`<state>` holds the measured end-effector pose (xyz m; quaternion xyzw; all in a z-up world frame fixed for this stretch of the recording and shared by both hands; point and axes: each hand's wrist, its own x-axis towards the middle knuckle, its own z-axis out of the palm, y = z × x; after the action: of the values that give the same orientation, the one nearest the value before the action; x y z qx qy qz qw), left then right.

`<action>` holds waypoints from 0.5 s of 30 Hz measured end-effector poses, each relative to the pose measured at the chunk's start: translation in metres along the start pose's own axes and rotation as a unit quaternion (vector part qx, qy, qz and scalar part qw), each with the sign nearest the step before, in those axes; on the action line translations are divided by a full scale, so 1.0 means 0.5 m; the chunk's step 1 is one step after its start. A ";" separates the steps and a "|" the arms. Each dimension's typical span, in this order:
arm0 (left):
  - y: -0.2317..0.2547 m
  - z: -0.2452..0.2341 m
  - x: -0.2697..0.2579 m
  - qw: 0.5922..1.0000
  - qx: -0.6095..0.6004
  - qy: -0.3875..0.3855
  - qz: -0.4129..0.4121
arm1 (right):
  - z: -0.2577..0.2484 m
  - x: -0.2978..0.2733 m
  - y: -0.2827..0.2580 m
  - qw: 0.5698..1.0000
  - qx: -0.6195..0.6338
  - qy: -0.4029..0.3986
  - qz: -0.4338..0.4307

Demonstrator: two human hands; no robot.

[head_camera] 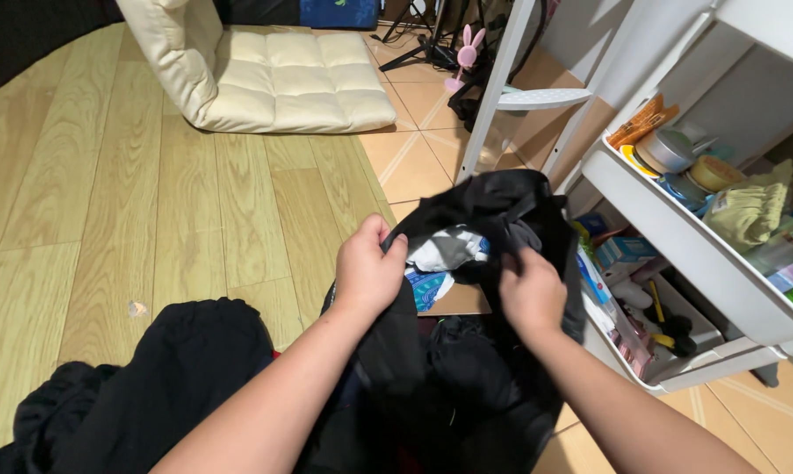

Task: The person gathers various garments from a basket and places them into a black bag. They handle multiple items including a green shirt, floral fabric, and dark clothing, folding or bunching them before inserting them into the bag.

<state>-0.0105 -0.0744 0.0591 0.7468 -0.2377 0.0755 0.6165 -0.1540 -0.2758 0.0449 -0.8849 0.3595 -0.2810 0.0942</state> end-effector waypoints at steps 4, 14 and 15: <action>0.030 -0.019 0.009 0.999 0.029 -0.015 0.006 | -0.066 -0.021 -0.158 0.993 0.099 0.042 -0.041; -0.013 -0.112 0.059 0.938 -0.323 -0.120 -0.030 | -0.045 -0.086 -0.416 0.935 0.283 -0.100 -0.189; -0.038 -0.131 0.069 0.959 -0.269 -0.023 -0.086 | -0.045 -0.096 -0.421 0.925 0.252 -0.108 -0.264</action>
<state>0.0400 -0.0182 0.0710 0.5726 -0.1982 -0.0618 0.7931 -0.0719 -0.0896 0.1207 -0.9197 0.0184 -0.2799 0.2746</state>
